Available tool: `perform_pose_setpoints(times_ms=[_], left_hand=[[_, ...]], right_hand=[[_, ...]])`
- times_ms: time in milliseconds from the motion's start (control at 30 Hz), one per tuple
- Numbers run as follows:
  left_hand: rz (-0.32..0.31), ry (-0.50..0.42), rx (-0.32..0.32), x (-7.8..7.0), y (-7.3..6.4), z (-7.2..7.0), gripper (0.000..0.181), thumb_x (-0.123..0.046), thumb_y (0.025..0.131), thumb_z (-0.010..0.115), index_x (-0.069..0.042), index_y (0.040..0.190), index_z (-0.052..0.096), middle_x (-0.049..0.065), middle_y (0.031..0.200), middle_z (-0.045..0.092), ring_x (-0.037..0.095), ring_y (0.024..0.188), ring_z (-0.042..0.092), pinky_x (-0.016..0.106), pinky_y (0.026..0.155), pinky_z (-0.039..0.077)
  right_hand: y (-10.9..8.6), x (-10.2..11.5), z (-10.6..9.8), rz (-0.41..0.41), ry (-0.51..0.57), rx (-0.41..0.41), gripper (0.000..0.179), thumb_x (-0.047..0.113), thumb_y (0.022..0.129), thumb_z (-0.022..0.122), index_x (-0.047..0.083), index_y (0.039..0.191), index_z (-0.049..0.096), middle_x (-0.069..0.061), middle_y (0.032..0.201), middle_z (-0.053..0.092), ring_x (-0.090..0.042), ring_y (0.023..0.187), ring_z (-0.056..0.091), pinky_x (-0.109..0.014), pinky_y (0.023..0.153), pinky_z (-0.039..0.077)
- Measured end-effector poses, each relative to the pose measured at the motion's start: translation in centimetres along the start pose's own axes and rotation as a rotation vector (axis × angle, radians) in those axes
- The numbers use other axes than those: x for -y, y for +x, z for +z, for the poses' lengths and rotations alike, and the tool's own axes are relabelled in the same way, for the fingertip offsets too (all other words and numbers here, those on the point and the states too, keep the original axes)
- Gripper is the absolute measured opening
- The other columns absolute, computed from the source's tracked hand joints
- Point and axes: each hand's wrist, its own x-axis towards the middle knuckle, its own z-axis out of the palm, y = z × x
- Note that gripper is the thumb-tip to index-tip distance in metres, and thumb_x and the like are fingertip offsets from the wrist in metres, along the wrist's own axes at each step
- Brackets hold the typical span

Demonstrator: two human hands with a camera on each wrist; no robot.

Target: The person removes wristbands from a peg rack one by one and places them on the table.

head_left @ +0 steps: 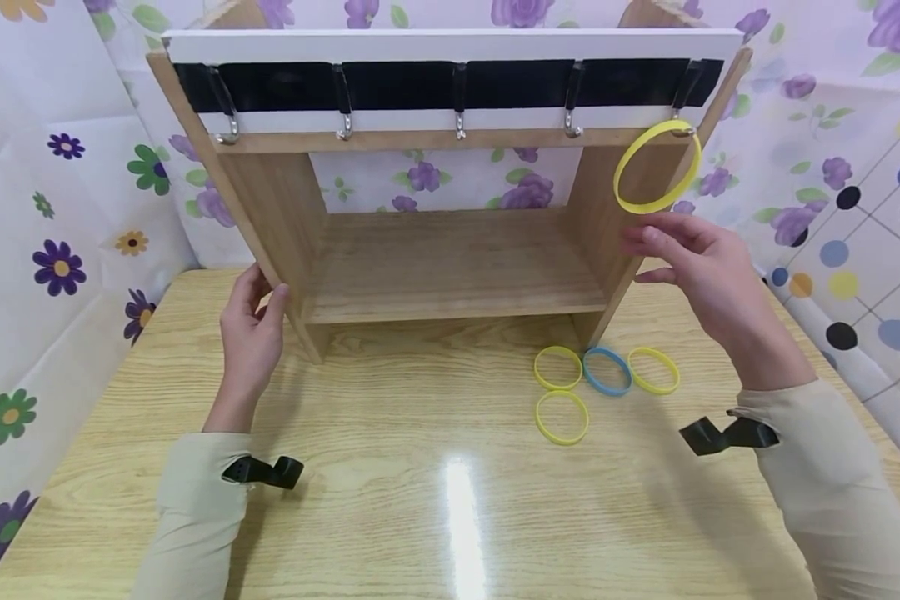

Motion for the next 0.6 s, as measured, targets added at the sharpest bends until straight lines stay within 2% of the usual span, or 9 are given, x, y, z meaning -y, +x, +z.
perform_pose_setpoints(times_ms=[333,600], left_hand=[[-0.005,0.01,0.004,-0.1,0.0,-0.1,0.042,-0.01,0.1,0.052,-0.006,0.142,0.046,0.013,0.126,0.056,0.014,0.116,0.052,0.026,0.09,0.044],[-0.02,0.011,0.008,-0.2,-0.1,-0.1,0.043,-0.01,0.101,0.051,-0.008,0.143,0.045,0.013,0.128,0.056,0.015,0.118,0.051,0.027,0.09,0.044]], right_hand=[[0.9,1.1,0.7,-0.054,0.354,0.009,0.022,0.006,0.091,0.066,-0.003,0.111,0.065,-0.011,0.104,0.071,-0.019,0.095,0.068,-0.027,0.07,0.055],[1.0,1.6,0.8,-0.09,0.496,-0.097,0.022,0.002,0.084,0.073,-0.009,0.102,0.069,-0.016,0.102,0.07,-0.022,0.088,0.07,-0.026,0.067,0.055]])
